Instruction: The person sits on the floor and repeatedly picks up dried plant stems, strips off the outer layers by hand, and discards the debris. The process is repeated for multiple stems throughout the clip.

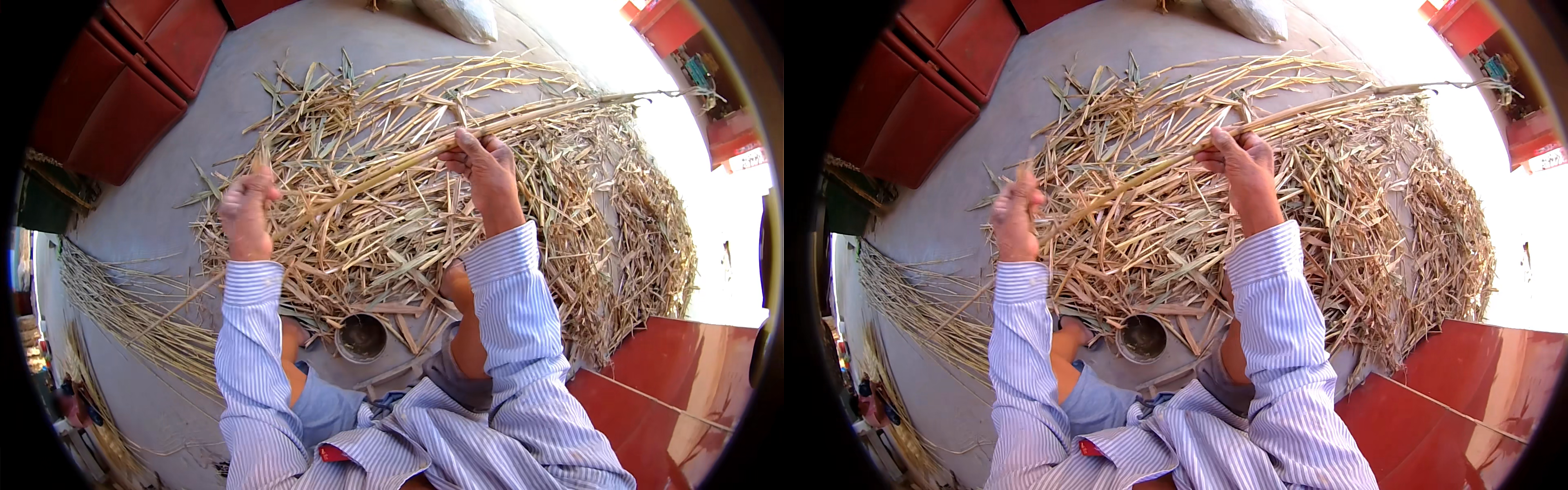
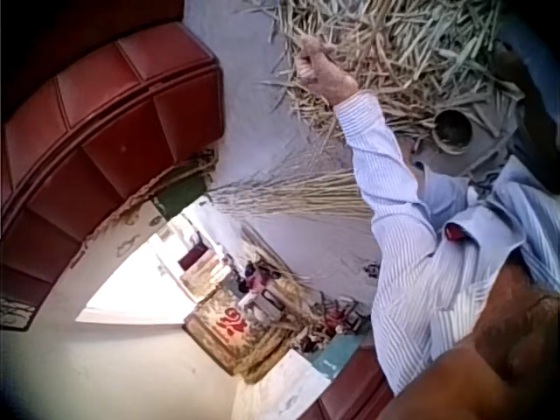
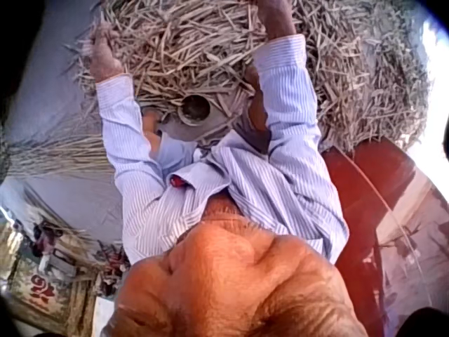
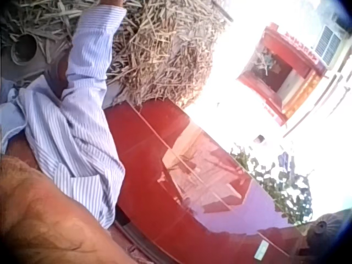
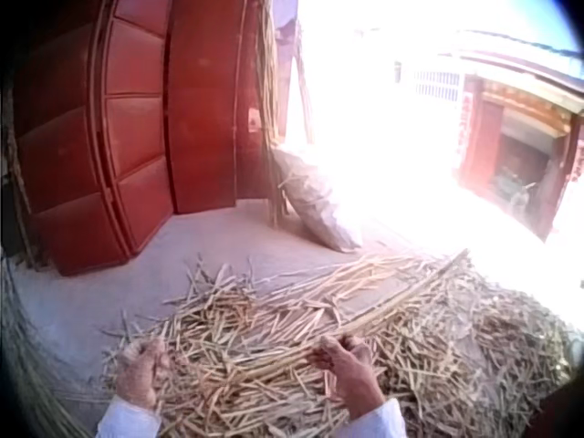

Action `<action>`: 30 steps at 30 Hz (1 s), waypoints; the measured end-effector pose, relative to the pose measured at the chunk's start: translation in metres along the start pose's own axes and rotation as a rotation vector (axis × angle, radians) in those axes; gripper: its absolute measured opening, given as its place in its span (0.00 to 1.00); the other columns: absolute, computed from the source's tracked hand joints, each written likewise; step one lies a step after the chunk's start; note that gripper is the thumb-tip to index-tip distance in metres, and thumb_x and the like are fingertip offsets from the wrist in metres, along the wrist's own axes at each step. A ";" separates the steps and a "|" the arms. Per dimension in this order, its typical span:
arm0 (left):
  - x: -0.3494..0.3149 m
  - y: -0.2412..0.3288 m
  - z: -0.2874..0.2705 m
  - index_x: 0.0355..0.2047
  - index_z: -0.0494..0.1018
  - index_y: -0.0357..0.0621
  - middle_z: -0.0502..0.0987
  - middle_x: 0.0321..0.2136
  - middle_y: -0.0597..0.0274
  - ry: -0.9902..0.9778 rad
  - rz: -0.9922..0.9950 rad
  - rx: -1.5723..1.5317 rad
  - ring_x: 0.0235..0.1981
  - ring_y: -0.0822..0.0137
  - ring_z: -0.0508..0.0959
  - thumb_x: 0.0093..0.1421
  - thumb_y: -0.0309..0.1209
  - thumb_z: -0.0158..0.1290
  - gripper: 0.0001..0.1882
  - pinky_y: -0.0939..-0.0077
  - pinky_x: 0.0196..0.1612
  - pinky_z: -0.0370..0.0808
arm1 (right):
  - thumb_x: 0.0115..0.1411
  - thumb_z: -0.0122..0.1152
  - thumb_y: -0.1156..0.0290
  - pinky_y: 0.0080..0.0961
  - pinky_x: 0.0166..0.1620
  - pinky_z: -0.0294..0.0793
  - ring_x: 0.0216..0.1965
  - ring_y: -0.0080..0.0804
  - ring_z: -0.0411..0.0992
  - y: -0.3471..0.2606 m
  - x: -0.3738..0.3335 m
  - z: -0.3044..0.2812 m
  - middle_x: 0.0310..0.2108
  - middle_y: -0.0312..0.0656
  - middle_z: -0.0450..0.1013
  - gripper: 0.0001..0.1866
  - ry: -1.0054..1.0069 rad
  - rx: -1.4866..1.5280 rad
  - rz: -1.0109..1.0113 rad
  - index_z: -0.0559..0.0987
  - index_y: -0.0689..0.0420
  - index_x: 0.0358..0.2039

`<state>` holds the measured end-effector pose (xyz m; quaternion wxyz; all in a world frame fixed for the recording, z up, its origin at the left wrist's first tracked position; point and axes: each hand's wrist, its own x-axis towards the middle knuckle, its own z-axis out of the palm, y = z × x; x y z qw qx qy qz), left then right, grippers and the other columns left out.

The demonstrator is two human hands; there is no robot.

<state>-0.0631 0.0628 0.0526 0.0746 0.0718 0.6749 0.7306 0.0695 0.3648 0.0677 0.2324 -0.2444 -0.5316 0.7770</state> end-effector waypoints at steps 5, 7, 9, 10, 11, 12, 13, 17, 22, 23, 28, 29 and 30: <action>0.024 0.016 -0.031 0.34 0.76 0.38 0.79 0.26 0.60 0.040 0.340 0.604 0.29 0.69 0.77 0.59 0.38 0.60 0.14 0.72 0.32 0.71 | 0.64 0.59 0.66 0.20 0.35 0.81 0.32 0.31 0.80 -0.003 -0.002 -0.024 0.33 0.45 0.79 0.11 -0.059 -0.016 -0.044 0.75 0.62 0.39; 0.020 0.021 -0.026 0.37 0.76 0.39 0.79 0.32 0.55 0.104 0.707 1.122 0.36 0.60 0.77 0.58 0.42 0.59 0.18 0.63 0.39 0.70 | 0.64 0.59 0.67 0.20 0.35 0.81 0.33 0.31 0.80 -0.007 -0.003 -0.024 0.34 0.45 0.79 0.11 -0.071 0.010 -0.087 0.75 0.62 0.40; 0.018 0.028 -0.020 0.39 0.76 0.39 0.78 0.34 0.53 0.090 0.926 1.225 0.38 0.56 0.76 0.58 0.44 0.58 0.20 0.61 0.41 0.69 | 0.64 0.59 0.68 0.21 0.37 0.81 0.34 0.31 0.79 -0.010 0.001 -0.026 0.34 0.46 0.79 0.11 -0.061 0.026 -0.125 0.75 0.63 0.41; 0.011 0.031 -0.014 0.38 0.77 0.38 0.80 0.36 0.53 -0.003 0.808 1.176 0.41 0.55 0.77 0.57 0.43 0.59 0.19 0.61 0.44 0.69 | 0.64 0.59 0.68 0.21 0.38 0.81 0.34 0.31 0.79 -0.009 0.000 -0.027 0.34 0.46 0.79 0.11 -0.056 0.044 -0.137 0.75 0.63 0.41; 0.008 0.033 -0.009 0.38 0.77 0.38 0.80 0.35 0.53 -0.145 0.772 1.103 0.40 0.55 0.77 0.57 0.43 0.60 0.20 0.62 0.44 0.70 | 0.64 0.59 0.68 0.21 0.38 0.81 0.34 0.30 0.79 -0.010 0.000 -0.027 0.34 0.46 0.79 0.11 -0.051 0.059 -0.152 0.75 0.63 0.41; 0.006 0.035 -0.004 0.38 0.77 0.37 0.80 0.34 0.52 -0.284 0.734 1.026 0.39 0.55 0.78 0.57 0.43 0.60 0.20 0.62 0.44 0.71 | 0.64 0.59 0.67 0.21 0.38 0.81 0.34 0.30 0.79 -0.012 0.000 -0.027 0.35 0.46 0.79 0.11 -0.046 0.064 -0.177 0.75 0.62 0.41; 0.005 0.036 0.001 0.38 0.77 0.36 0.80 0.34 0.52 -0.420 0.693 0.945 0.39 0.55 0.78 0.56 0.42 0.60 0.20 0.63 0.44 0.71 | 0.64 0.59 0.68 0.21 0.38 0.81 0.34 0.30 0.79 -0.012 0.003 -0.026 0.35 0.46 0.79 0.11 -0.047 0.075 -0.191 0.75 0.62 0.42; 0.005 0.017 -0.002 0.37 0.78 0.34 0.80 0.32 0.56 -0.537 0.412 0.693 0.34 0.64 0.79 0.57 0.36 0.61 0.16 0.72 0.39 0.74 | 0.65 0.58 0.70 0.22 0.39 0.81 0.35 0.30 0.79 -0.007 0.008 -0.019 0.36 0.48 0.78 0.10 -0.098 0.136 -0.216 0.75 0.62 0.43; 0.015 0.014 -0.002 0.33 0.79 0.35 0.81 0.28 0.61 -0.428 0.136 0.405 0.30 0.76 0.79 0.56 0.28 0.62 0.09 0.79 0.34 0.76 | 0.65 0.57 0.70 0.20 0.39 0.80 0.36 0.29 0.79 -0.006 0.009 -0.028 0.39 0.45 0.79 0.10 -0.088 0.092 -0.250 0.76 0.58 0.44; 0.019 0.015 0.005 0.32 0.77 0.35 0.80 0.26 0.61 -0.334 0.030 0.124 0.27 0.76 0.78 0.58 0.29 0.61 0.08 0.80 0.33 0.76 | 0.65 0.58 0.69 0.20 0.39 0.80 0.36 0.28 0.79 -0.006 0.011 -0.032 0.39 0.45 0.79 0.09 -0.088 0.126 -0.238 0.76 0.57 0.44; 0.031 0.011 -0.009 0.33 0.76 0.40 0.80 0.26 0.62 -0.208 0.433 0.318 0.29 0.73 0.79 0.61 0.35 0.58 0.10 0.79 0.33 0.76 | 0.65 0.57 0.69 0.20 0.42 0.80 0.41 0.29 0.78 0.002 0.005 -0.030 0.41 0.44 0.78 0.11 -0.095 0.106 -0.238 0.76 0.57 0.46; 0.026 0.014 0.003 0.32 0.77 0.42 0.79 0.24 0.63 -0.232 0.657 0.536 0.28 0.69 0.79 0.58 0.40 0.59 0.13 0.72 0.35 0.74 | 0.65 0.57 0.69 0.20 0.42 0.80 0.41 0.29 0.78 0.003 0.002 -0.026 0.42 0.44 0.78 0.11 -0.076 0.081 -0.251 0.76 0.58 0.46; 0.016 0.013 0.013 0.31 0.77 0.43 0.78 0.22 0.63 -0.279 0.759 0.650 0.27 0.67 0.78 0.57 0.42 0.60 0.15 0.69 0.36 0.72 | 0.65 0.57 0.69 0.20 0.42 0.80 0.41 0.29 0.78 0.005 0.000 -0.020 0.42 0.45 0.78 0.11 -0.075 0.082 -0.251 0.76 0.58 0.46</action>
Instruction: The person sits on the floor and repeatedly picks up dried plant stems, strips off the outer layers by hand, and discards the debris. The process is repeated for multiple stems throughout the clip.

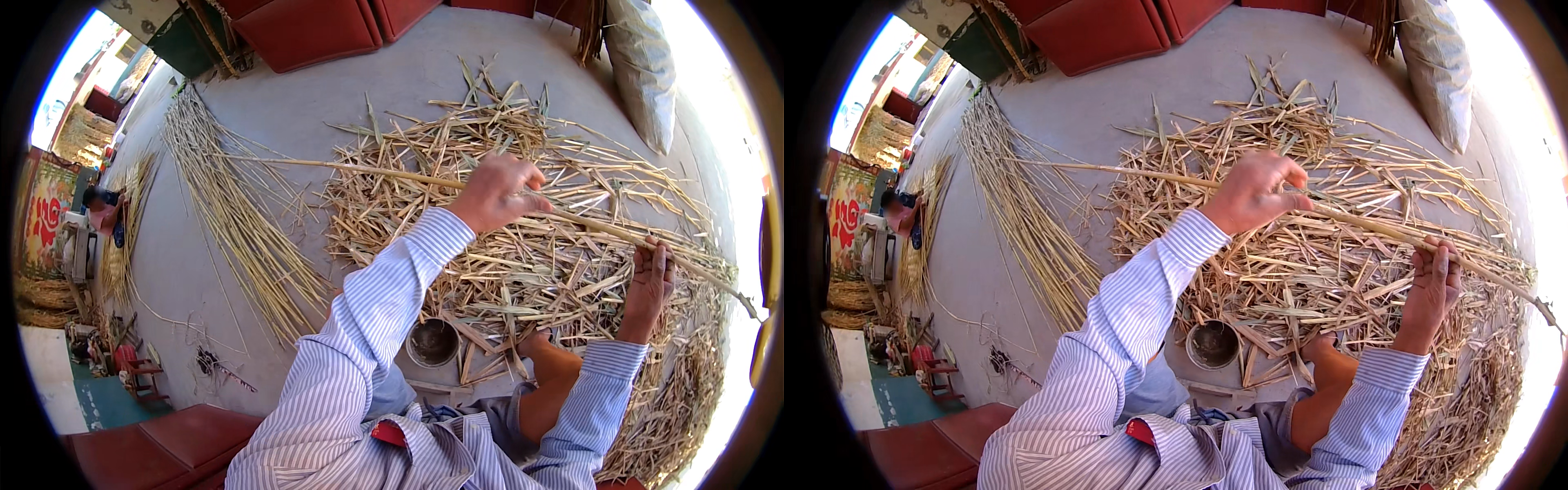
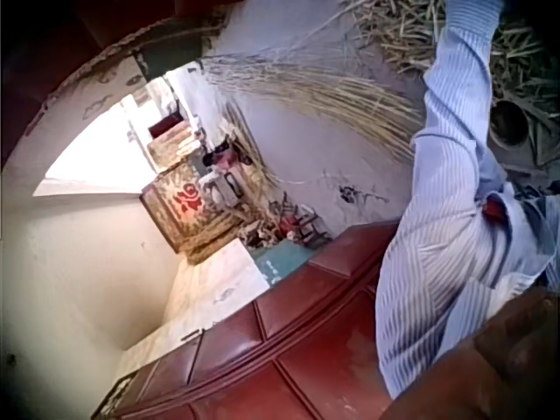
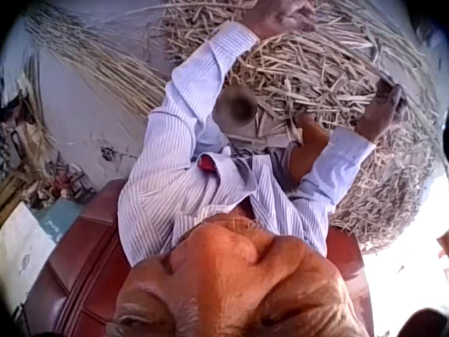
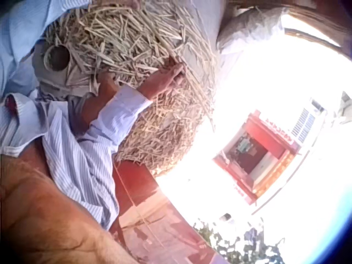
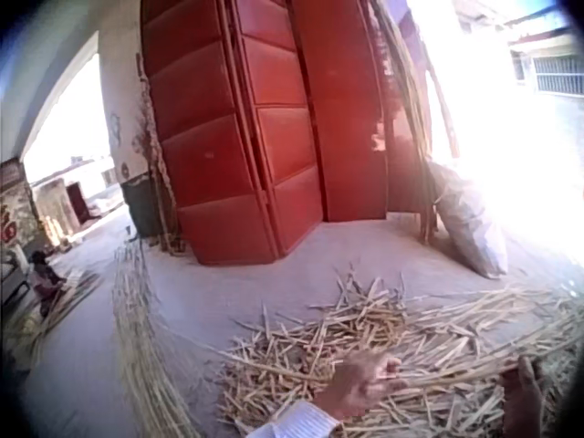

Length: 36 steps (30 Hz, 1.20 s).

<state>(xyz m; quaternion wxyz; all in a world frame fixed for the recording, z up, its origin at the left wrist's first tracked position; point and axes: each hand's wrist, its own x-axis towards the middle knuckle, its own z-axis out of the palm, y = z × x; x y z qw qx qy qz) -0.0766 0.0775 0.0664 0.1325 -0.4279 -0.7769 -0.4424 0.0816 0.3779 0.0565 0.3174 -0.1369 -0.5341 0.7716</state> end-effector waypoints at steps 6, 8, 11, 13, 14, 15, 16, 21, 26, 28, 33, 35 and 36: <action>-0.004 -0.009 0.003 0.28 0.76 0.46 0.73 0.19 0.63 -0.144 0.066 0.432 0.28 0.63 0.75 0.55 0.40 0.59 0.11 0.63 0.38 0.67 | 0.65 0.57 0.70 0.20 0.42 0.80 0.41 0.30 0.78 0.005 0.002 0.009 0.42 0.46 0.78 0.10 0.019 0.011 0.025 0.76 0.59 0.45; 0.000 -0.027 -0.006 0.26 0.76 0.46 0.73 0.20 0.61 -0.140 0.019 0.673 0.28 0.61 0.75 0.56 0.35 0.57 0.07 0.62 0.38 0.67 | 0.65 0.57 0.70 0.20 0.43 0.80 0.41 0.30 0.78 -0.005 0.010 -0.008 0.41 0.47 0.78 0.10 0.069 0.037 0.036 0.76 0.58 0.45; -0.014 -0.059 -0.023 0.25 0.73 0.45 0.75 0.22 0.58 -0.111 -0.172 0.851 0.31 0.60 0.76 0.55 0.28 0.54 0.03 0.57 0.41 0.66 | 0.63 0.61 0.67 0.18 0.39 0.78 0.37 0.28 0.78 -0.010 0.005 -0.001 0.38 0.42 0.79 0.10 0.208 -0.046 0.116 0.76 0.57 0.43; -0.010 -0.040 -0.029 0.30 0.75 0.44 0.77 0.26 0.60 -0.114 -0.090 0.703 0.37 0.60 0.75 0.51 0.28 0.61 0.07 0.59 0.42 0.64 | 0.64 0.60 0.67 0.19 0.38 0.78 0.36 0.28 0.79 0.000 -0.002 0.014 0.37 0.41 0.79 0.08 0.141 -0.083 0.188 0.77 0.56 0.40; -0.005 -0.031 -0.015 0.33 0.77 0.44 0.78 0.28 0.62 -0.071 -0.004 0.596 0.40 0.62 0.75 0.49 0.31 0.64 0.12 0.60 0.44 0.63 | 0.64 0.60 0.67 0.21 0.39 0.79 0.36 0.29 0.79 0.008 -0.003 0.023 0.36 0.42 0.79 0.08 0.082 -0.063 0.198 0.77 0.57 0.39; 0.000 -0.017 0.000 0.35 0.78 0.44 0.79 0.29 0.64 -0.075 0.066 0.505 0.41 0.63 0.75 0.49 0.34 0.64 0.14 0.61 0.43 0.64 | 0.64 0.59 0.68 0.22 0.39 0.81 0.36 0.29 0.79 0.010 -0.011 0.043 0.37 0.43 0.79 0.09 0.008 -0.024 0.216 0.77 0.59 0.40; 0.007 0.001 0.014 0.34 0.78 0.44 0.79 0.29 0.65 -0.058 0.130 0.412 0.40 0.64 0.75 0.49 0.34 0.64 0.13 0.62 0.43 0.64 | 0.64 0.58 0.68 0.22 0.39 0.81 0.36 0.29 0.79 0.012 -0.018 0.059 0.37 0.44 0.79 0.09 -0.037 -0.029 0.234 0.77 0.60 0.40; 0.014 0.015 0.031 0.31 0.79 0.45 0.79 0.27 0.66 -0.035 0.175 0.371 0.36 0.65 0.75 0.50 0.34 0.63 0.10 0.65 0.41 0.65 | 0.65 0.58 0.68 0.20 0.41 0.78 0.40 0.27 0.78 0.020 -0.032 0.082 0.39 0.41 0.78 0.10 -0.117 0.084 0.267 0.77 0.60 0.43; 0.012 -0.007 0.012 0.28 0.77 0.45 0.76 0.24 0.64 -0.061 0.084 0.417 0.32 0.63 0.74 0.50 0.34 0.63 0.09 0.64 0.39 0.64 | 0.64 0.59 0.65 0.22 0.42 0.78 0.40 0.29 0.78 0.010 -0.027 0.067 0.38 0.43 0.78 0.14 -0.100 -0.026 0.302 0.77 0.62 0.45; 0.012 -0.004 0.009 0.27 0.76 0.44 0.76 0.24 0.63 -0.078 0.060 0.407 0.31 0.62 0.73 0.49 0.34 0.64 0.10 0.63 0.38 0.64 | 0.64 0.60 0.63 0.23 0.41 0.79 0.39 0.31 0.78 0.010 -0.028 0.066 0.36 0.45 0.78 0.17 -0.107 -0.028 0.361 0.77 0.65 0.44; 0.011 -0.014 0.008 0.27 0.75 0.44 0.76 0.25 0.63 -0.123 -0.028 0.460 0.32 0.61 0.74 0.47 0.30 0.66 0.10 0.63 0.39 0.63 | 0.64 0.60 0.62 0.21 0.39 0.78 0.37 0.31 0.79 0.009 -0.022 0.054 0.36 0.46 0.79 0.17 0.083 -0.004 0.372 0.76 0.67 0.41; 0.012 -0.015 0.010 0.27 0.75 0.44 0.76 0.25 0.63 -0.115 -0.011 0.441 0.32 0.61 0.74 0.46 0.30 0.66 0.11 0.63 0.38 0.64 | 0.64 0.59 0.63 0.21 0.39 0.78 0.37 0.30 0.79 0.009 -0.021 0.052 0.36 0.45 0.79 0.17 0.123 -0.030 0.327 0.76 0.67 0.41; 0.014 -0.010 0.014 0.28 0.77 0.44 0.78 0.26 0.63 -0.154 -0.060 0.407 0.33 0.61 0.75 0.46 0.31 0.66 0.11 0.63 0.39 0.64 | 0.65 0.58 0.65 0.20 0.38 0.78 0.37 0.29 0.79 0.010 -0.022 0.053 0.36 0.45 0.79 0.15 0.086 0.036 0.292 0.76 0.66 0.42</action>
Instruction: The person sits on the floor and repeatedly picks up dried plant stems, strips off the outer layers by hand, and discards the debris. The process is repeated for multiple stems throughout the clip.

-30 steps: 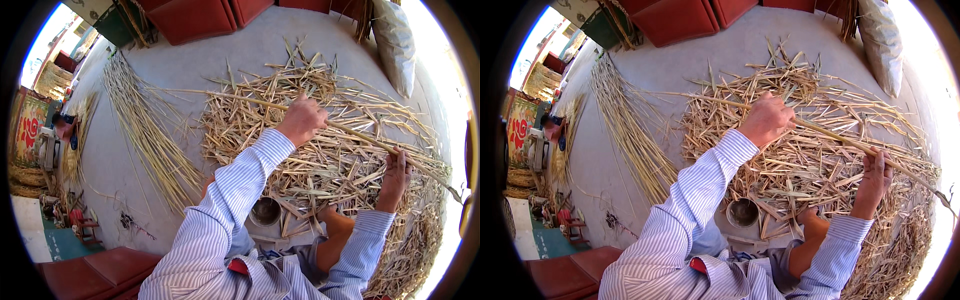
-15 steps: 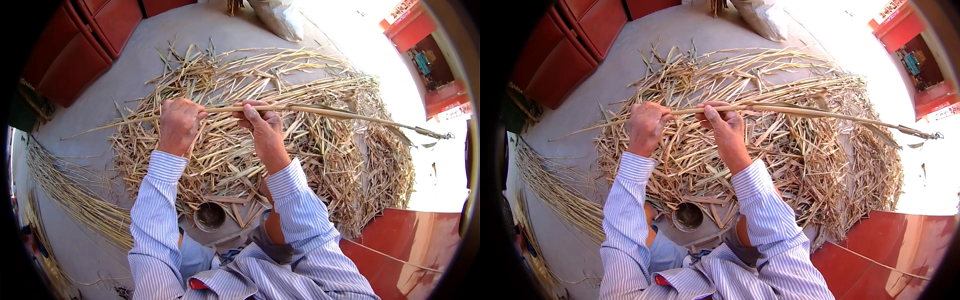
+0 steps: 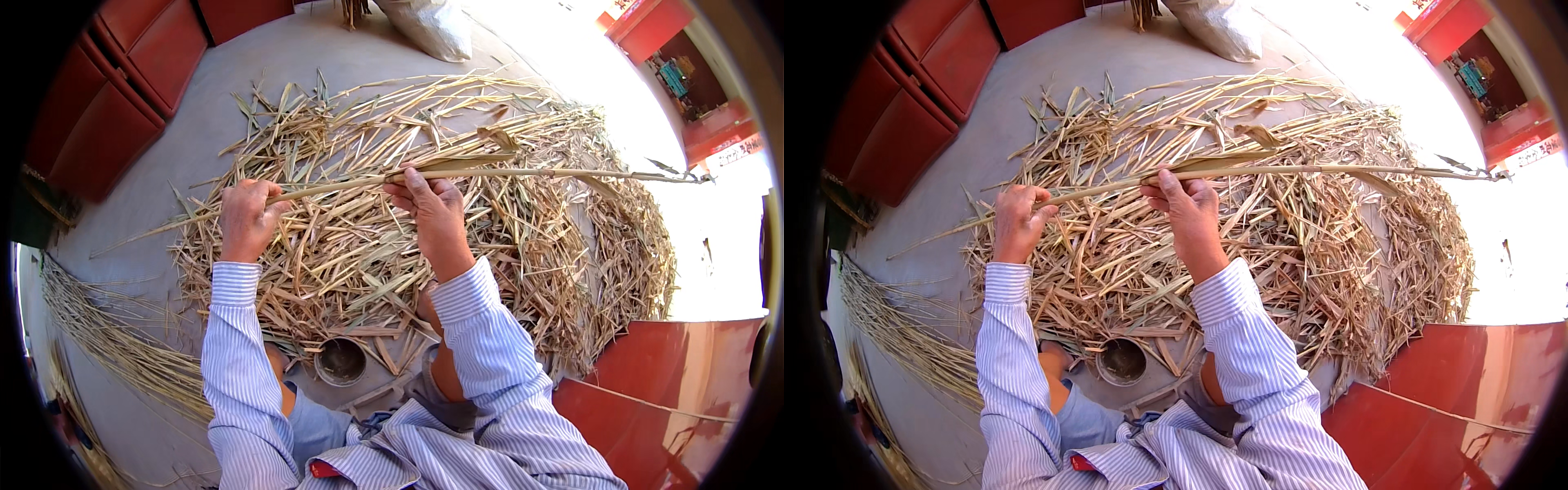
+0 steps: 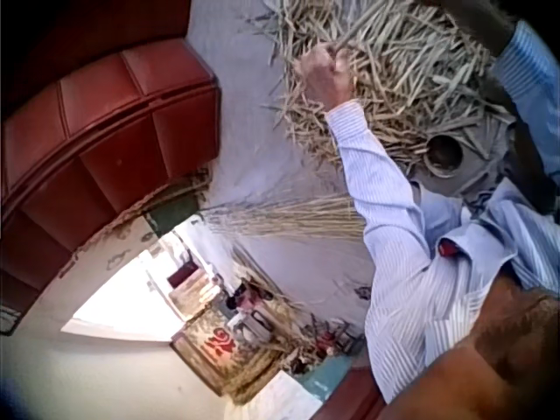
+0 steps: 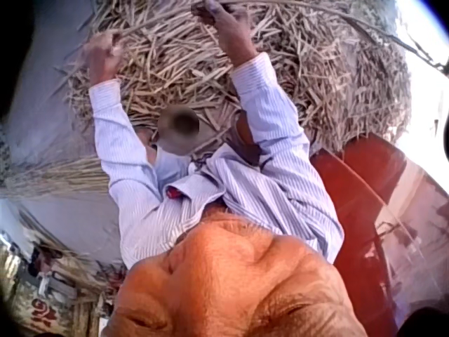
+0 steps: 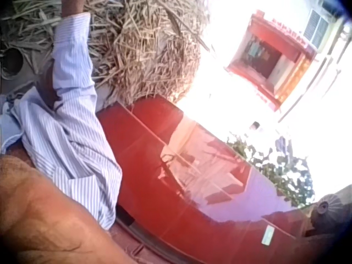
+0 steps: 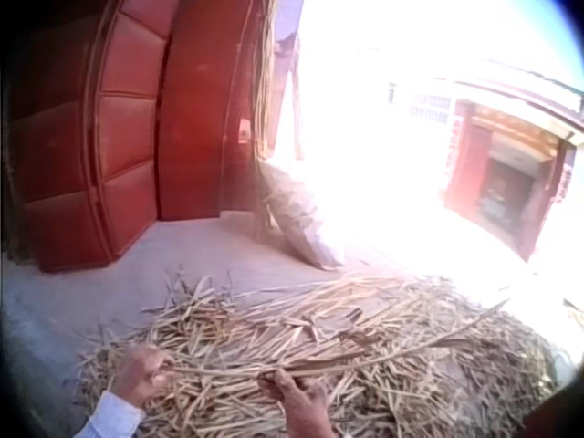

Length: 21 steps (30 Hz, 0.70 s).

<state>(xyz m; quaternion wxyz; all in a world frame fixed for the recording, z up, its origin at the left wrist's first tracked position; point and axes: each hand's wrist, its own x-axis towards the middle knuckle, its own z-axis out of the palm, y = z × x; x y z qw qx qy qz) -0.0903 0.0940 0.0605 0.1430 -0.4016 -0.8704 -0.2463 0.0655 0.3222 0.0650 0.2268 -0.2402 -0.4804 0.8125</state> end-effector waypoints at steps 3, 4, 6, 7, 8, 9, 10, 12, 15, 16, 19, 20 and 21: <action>0.009 0.037 0.009 0.32 0.77 0.43 0.78 0.29 0.62 0.064 0.162 -0.227 0.34 0.60 0.75 0.49 0.33 0.65 0.12 0.65 0.41 0.65 | 0.65 0.58 0.66 0.20 0.42 0.78 0.41 0.30 0.78 0.012 -0.006 0.009 0.40 0.42 0.78 0.15 -0.114 0.031 -0.020 0.75 0.61 0.49; 0.012 0.051 0.012 0.33 0.78 0.43 0.78 0.30 0.62 0.024 0.150 -0.290 0.35 0.60 0.75 0.50 0.33 0.65 0.12 0.66 0.42 0.65 | 0.65 0.57 0.68 0.22 0.43 0.77 0.42 0.29 0.78 0.013 -0.009 0.014 0.39 0.41 0.78 0.15 -0.132 0.028 -0.015 0.75 0.61 0.49; 0.015 0.063 0.022 0.32 0.79 0.42 0.78 0.28 0.61 0.069 0.164 -0.324 0.33 0.61 0.76 0.48 0.32 0.66 0.12 0.66 0.40 0.68 | 0.64 0.58 0.68 0.24 0.45 0.77 0.43 0.30 0.78 0.018 -0.013 0.019 0.41 0.41 0.78 0.15 -0.153 0.040 0.004 0.75 0.59 0.50; 0.016 0.064 0.027 0.32 0.80 0.41 0.79 0.26 0.60 0.093 0.170 -0.341 0.32 0.61 0.77 0.47 0.31 0.66 0.12 0.66 0.39 0.69 | 0.64 0.58 0.69 0.24 0.45 0.77 0.43 0.30 0.78 0.019 -0.013 0.018 0.41 0.41 0.78 0.15 -0.143 0.036 0.001 0.76 0.60 0.49; 0.015 0.062 0.032 0.32 0.80 0.39 0.80 0.26 0.60 -0.005 -0.035 -0.569 0.30 0.64 0.78 0.48 0.28 0.66 0.11 0.70 0.34 0.73 | 0.64 0.58 0.70 0.24 0.45 0.77 0.44 0.30 0.78 0.019 -0.013 0.016 0.41 0.41 0.78 0.15 -0.136 0.034 -0.001 0.76 0.60 0.49; 0.013 0.060 0.035 0.31 0.79 0.39 0.80 0.27 0.60 -0.028 -0.092 -0.653 0.30 0.66 0.78 0.49 0.28 0.66 0.10 0.72 0.33 0.73 | 0.64 0.58 0.70 0.24 0.45 0.77 0.44 0.30 0.78 0.020 -0.013 0.016 0.41 0.42 0.79 0.14 -0.128 0.032 -0.002 0.76 0.60 0.49; 0.011 0.058 0.037 0.31 0.79 0.38 0.80 0.27 0.60 -0.051 -0.149 -0.737 0.30 0.68 0.78 0.50 0.27 0.66 0.10 0.74 0.33 0.74 | 0.63 0.58 0.72 0.24 0.45 0.77 0.43 0.31 0.78 0.021 -0.014 0.016 0.41 0.43 0.79 0.13 -0.103 0.029 0.009 0.76 0.61 0.48; 0.012 0.060 0.042 0.32 0.78 0.36 0.81 0.29 0.59 -0.112 -0.302 -0.995 0.30 0.75 0.78 0.53 0.27 0.65 0.09 0.81 0.32 0.75 | 0.63 0.58 0.73 0.25 0.46 0.78 0.43 0.32 0.78 0.025 -0.012 0.011 0.41 0.44 0.78 0.12 -0.112 0.048 0.013 0.76 0.62 0.46; 0.019 0.039 0.020 0.34 0.76 0.37 0.80 0.28 0.60 0.104 -0.525 -1.049 0.31 0.76 0.78 0.55 0.29 0.64 0.10 0.84 0.33 0.74 | 0.62 0.56 0.75 0.25 0.44 0.79 0.41 0.33 0.78 0.016 -0.016 0.014 0.40 0.45 0.78 0.09 -0.028 0.068 0.101 0.76 0.63 0.42; 0.019 0.027 0.018 0.34 0.76 0.37 0.80 0.28 0.61 0.170 -0.533 -1.067 0.30 0.77 0.77 0.56 0.29 0.63 0.10 0.85 0.34 0.74 | 0.61 0.56 0.76 0.24 0.43 0.79 0.41 0.31 0.78 0.013 -0.016 0.014 0.39 0.44 0.78 0.08 0.008 0.075 0.111 0.76 0.63 0.41; 0.019 -0.016 0.011 0.34 0.75 0.38 0.79 0.27 0.63 0.396 -0.541 -1.270 0.28 0.77 0.75 0.58 0.30 0.62 0.10 0.87 0.33 0.72 | 0.61 0.56 0.76 0.25 0.43 0.80 0.40 0.32 0.78 0.009 -0.014 0.000 0.38 0.46 0.78 0.08 0.073 0.044 0.114 0.76 0.65 0.41; 0.019 -0.039 -0.002 0.34 0.75 0.38 0.79 0.27 0.64 0.469 -0.519 -1.423 0.27 0.78 0.75 0.57 0.31 0.62 0.10 0.87 0.32 0.71 | 0.61 0.56 0.76 0.25 0.43 0.80 0.40 0.32 0.78 0.009 -0.013 -0.003 0.38 0.46 0.78 0.09 0.083 0.025 0.111 0.76 0.65 0.41; 0.019 -0.051 -0.013 0.34 0.75 0.38 0.78 0.27 0.64 0.546 -0.493 -1.571 0.27 0.78 0.74 0.57 0.31 0.63 0.10 0.87 0.32 0.70 | 0.61 0.56 0.76 0.25 0.43 0.80 0.40 0.33 0.78 0.008 -0.013 -0.004 0.38 0.46 0.78 0.09 0.089 0.007 0.110 0.75 0.65 0.41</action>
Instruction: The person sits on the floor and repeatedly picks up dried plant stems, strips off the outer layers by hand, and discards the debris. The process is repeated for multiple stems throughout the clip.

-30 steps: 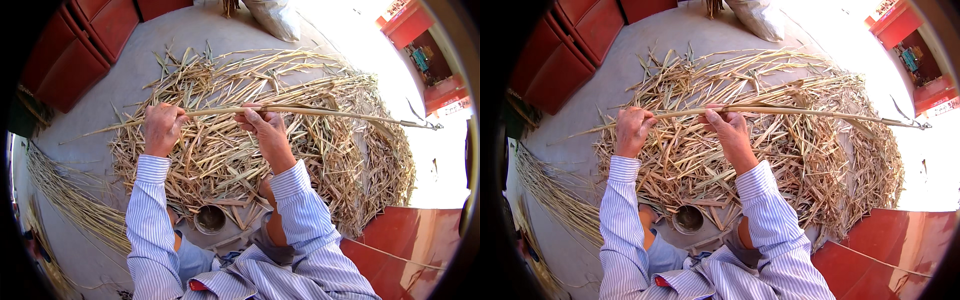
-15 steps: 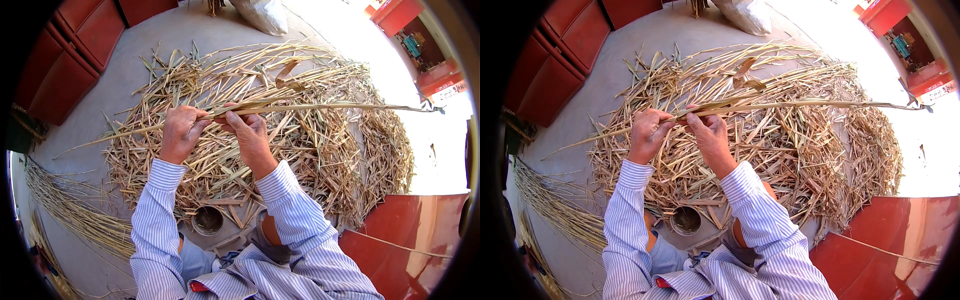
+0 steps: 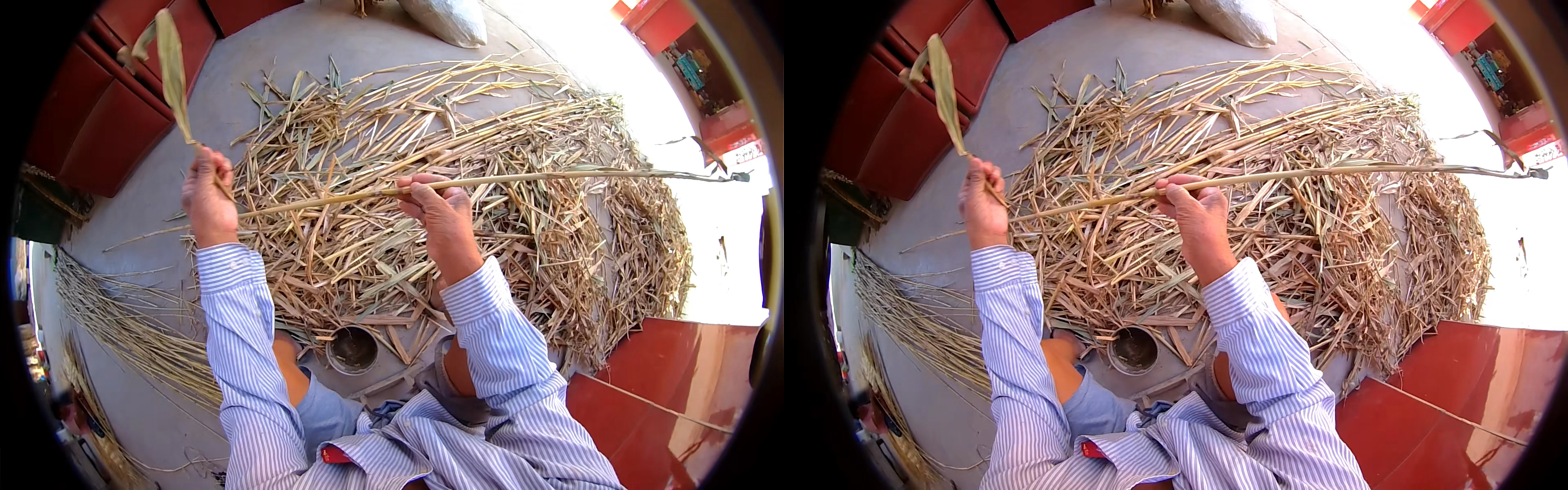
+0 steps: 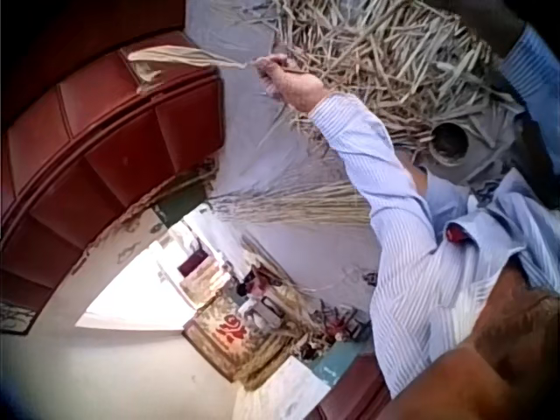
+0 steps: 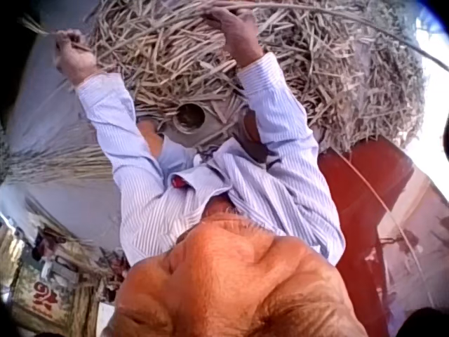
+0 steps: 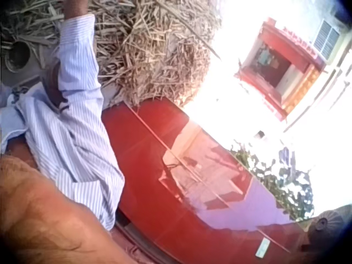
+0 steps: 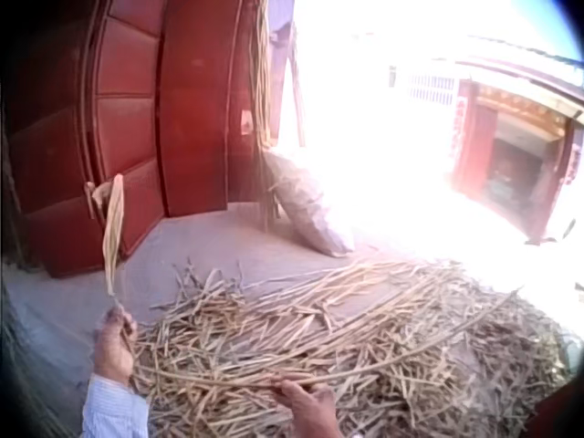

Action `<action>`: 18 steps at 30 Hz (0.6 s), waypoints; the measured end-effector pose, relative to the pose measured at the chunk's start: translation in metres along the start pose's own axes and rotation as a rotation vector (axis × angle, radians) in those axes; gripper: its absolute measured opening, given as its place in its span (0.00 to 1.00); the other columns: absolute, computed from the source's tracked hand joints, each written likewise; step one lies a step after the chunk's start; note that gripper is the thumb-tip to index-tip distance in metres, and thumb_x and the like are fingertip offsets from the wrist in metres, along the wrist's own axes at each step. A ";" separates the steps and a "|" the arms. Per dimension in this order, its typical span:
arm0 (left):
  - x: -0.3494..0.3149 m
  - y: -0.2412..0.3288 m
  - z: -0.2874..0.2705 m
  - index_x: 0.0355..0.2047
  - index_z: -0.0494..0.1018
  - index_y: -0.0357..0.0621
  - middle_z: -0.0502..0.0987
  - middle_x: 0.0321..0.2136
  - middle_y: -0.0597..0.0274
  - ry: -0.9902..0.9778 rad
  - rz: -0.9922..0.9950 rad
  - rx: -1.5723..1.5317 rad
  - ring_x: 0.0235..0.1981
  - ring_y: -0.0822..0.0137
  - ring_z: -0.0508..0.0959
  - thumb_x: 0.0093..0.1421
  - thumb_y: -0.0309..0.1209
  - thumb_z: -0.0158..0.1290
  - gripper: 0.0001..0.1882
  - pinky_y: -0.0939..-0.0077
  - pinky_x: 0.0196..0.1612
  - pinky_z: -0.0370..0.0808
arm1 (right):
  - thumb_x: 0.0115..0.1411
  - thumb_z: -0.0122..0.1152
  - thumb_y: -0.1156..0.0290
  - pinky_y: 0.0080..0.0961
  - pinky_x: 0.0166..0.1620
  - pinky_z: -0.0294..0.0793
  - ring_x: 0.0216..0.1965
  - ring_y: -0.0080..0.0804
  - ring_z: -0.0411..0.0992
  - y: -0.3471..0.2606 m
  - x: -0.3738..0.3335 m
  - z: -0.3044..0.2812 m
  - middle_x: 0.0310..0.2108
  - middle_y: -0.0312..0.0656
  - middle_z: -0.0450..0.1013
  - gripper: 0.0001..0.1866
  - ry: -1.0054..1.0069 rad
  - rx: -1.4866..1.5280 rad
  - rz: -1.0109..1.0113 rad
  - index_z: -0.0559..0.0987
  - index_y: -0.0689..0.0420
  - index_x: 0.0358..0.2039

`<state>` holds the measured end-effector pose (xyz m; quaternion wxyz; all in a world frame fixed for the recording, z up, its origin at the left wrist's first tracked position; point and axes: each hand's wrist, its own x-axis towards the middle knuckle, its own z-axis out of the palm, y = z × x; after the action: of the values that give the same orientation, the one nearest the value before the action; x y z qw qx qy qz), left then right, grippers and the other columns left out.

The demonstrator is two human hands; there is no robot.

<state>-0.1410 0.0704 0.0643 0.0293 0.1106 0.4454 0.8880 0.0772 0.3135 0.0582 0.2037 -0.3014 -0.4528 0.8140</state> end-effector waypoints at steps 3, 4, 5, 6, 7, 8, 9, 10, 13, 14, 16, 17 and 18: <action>0.005 0.011 -0.013 0.35 0.75 0.39 0.77 0.27 0.66 0.164 0.130 0.520 0.26 0.77 0.72 0.57 0.34 0.63 0.13 0.84 0.29 0.68 | 0.62 0.56 0.74 0.25 0.43 0.80 0.40 0.33 0.78 -0.007 -0.001 -0.006 0.38 0.47 0.78 0.09 -0.053 0.006 -0.023 0.76 0.65 0.41; 0.003 0.003 -0.018 0.36 0.75 0.39 0.78 0.27 0.66 0.033 0.110 0.721 0.26 0.75 0.73 0.56 0.35 0.63 0.14 0.80 0.29 0.69 | 0.62 0.56 0.74 0.25 0.43 0.80 0.40 0.33 0.78 -0.008 -0.001 -0.007 0.38 0.47 0.78 0.10 -0.069 0.017 -0.034 0.76 0.65 0.42; -0.001 -0.008 -0.024 0.36 0.76 0.40 0.78 0.27 0.65 -0.095 0.094 0.930 0.26 0.73 0.74 0.56 0.37 0.63 0.15 0.77 0.29 0.69 | 0.62 0.56 0.74 0.24 0.43 0.80 0.41 0.33 0.78 -0.007 -0.001 -0.006 0.39 0.47 0.78 0.10 -0.085 0.014 -0.030 0.76 0.64 0.42; -0.006 -0.016 -0.019 0.36 0.76 0.40 0.78 0.28 0.65 -0.235 0.070 1.130 0.27 0.72 0.74 0.55 0.39 0.64 0.16 0.74 0.29 0.70 | 0.62 0.57 0.74 0.24 0.43 0.80 0.41 0.33 0.78 -0.008 -0.001 -0.007 0.39 0.46 0.78 0.10 -0.091 0.009 -0.032 0.76 0.64 0.42; -0.012 -0.022 -0.016 0.36 0.76 0.41 0.79 0.28 0.63 -0.335 0.424 1.478 0.27 0.67 0.75 0.54 0.41 0.64 0.17 0.70 0.30 0.70 | 0.62 0.57 0.74 0.24 0.43 0.80 0.41 0.33 0.78 -0.008 0.000 -0.009 0.39 0.46 0.78 0.10 -0.099 0.019 -0.035 0.76 0.64 0.42; -0.020 -0.027 -0.008 0.35 0.77 0.42 0.79 0.28 0.61 -0.435 0.801 1.801 0.28 0.63 0.76 0.54 0.43 0.63 0.18 0.66 0.32 0.70 | 0.62 0.57 0.74 0.23 0.43 0.80 0.41 0.33 0.78 -0.008 -0.001 -0.011 0.39 0.46 0.78 0.10 -0.094 0.002 -0.032 0.75 0.64 0.42; -0.024 -0.027 0.000 0.35 0.77 0.41 0.80 0.29 0.59 -0.444 0.778 1.734 0.29 0.61 0.76 0.53 0.43 0.64 0.19 0.64 0.33 0.71 | 0.62 0.57 0.74 0.23 0.43 0.80 0.41 0.33 0.78 -0.009 0.000 -0.012 0.39 0.46 0.78 0.10 -0.094 0.006 -0.052 0.75 0.64 0.43; -0.026 -0.025 0.009 0.35 0.78 0.41 0.80 0.29 0.58 -0.452 0.755 1.666 0.30 0.59 0.77 0.52 0.44 0.64 0.19 0.63 0.34 0.71 | 0.63 0.57 0.74 0.22 0.43 0.80 0.41 0.33 0.78 -0.008 0.000 -0.013 0.39 0.46 0.78 0.10 -0.093 0.010 -0.071 0.75 0.64 0.43; -0.035 -0.034 0.021 0.35 0.79 0.39 0.79 0.29 0.56 -0.629 0.441 1.348 0.31 0.57 0.77 0.51 0.43 0.64 0.20 0.63 0.36 0.72 | 0.63 0.56 0.73 0.21 0.42 0.80 0.40 0.32 0.78 -0.012 0.001 -0.018 0.39 0.46 0.78 0.10 -0.105 0.032 -0.092 0.75 0.64 0.43; -0.039 -0.038 0.024 0.35 0.80 0.38 0.79 0.28 0.55 -0.703 0.297 1.213 0.31 0.57 0.77 0.50 0.42 0.65 0.20 0.63 0.37 0.72 | 0.63 0.57 0.73 0.20 0.42 0.79 0.40 0.32 0.78 -0.013 0.001 -0.020 0.39 0.46 0.78 0.10 -0.099 0.020 -0.098 0.76 0.64 0.43; -0.047 -0.041 0.030 0.36 0.80 0.38 0.79 0.31 0.56 -0.794 0.177 1.233 0.34 0.60 0.78 0.51 0.38 0.65 0.17 0.67 0.38 0.74 | 0.63 0.57 0.73 0.19 0.41 0.79 0.40 0.31 0.78 -0.016 0.003 -0.023 0.38 0.45 0.78 0.10 -0.085 -0.004 -0.109 0.76 0.64 0.43; -0.050 -0.042 0.033 0.36 0.79 0.38 0.80 0.32 0.57 -0.843 0.116 1.246 0.36 0.62 0.78 0.52 0.36 0.65 0.16 0.69 0.39 0.75 | 0.63 0.57 0.72 0.19 0.41 0.79 0.39 0.31 0.78 -0.017 0.002 -0.023 0.38 0.45 0.78 0.10 -0.088 -0.003 -0.116 0.76 0.64 0.43; -0.051 -0.044 0.035 0.36 0.79 0.37 0.80 0.32 0.57 -0.819 0.104 1.197 0.35 0.64 0.79 0.52 0.34 0.65 0.15 0.71 0.38 0.76 | 0.63 0.57 0.72 0.19 0.40 0.79 0.39 0.31 0.78 -0.019 0.001 -0.022 0.38 0.45 0.78 0.10 -0.091 -0.003 -0.123 0.76 0.63 0.43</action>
<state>-0.0851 0.1166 0.0406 0.0862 0.4523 0.8025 0.3796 0.0924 0.3372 0.0647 0.2319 -0.2361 -0.4803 0.8123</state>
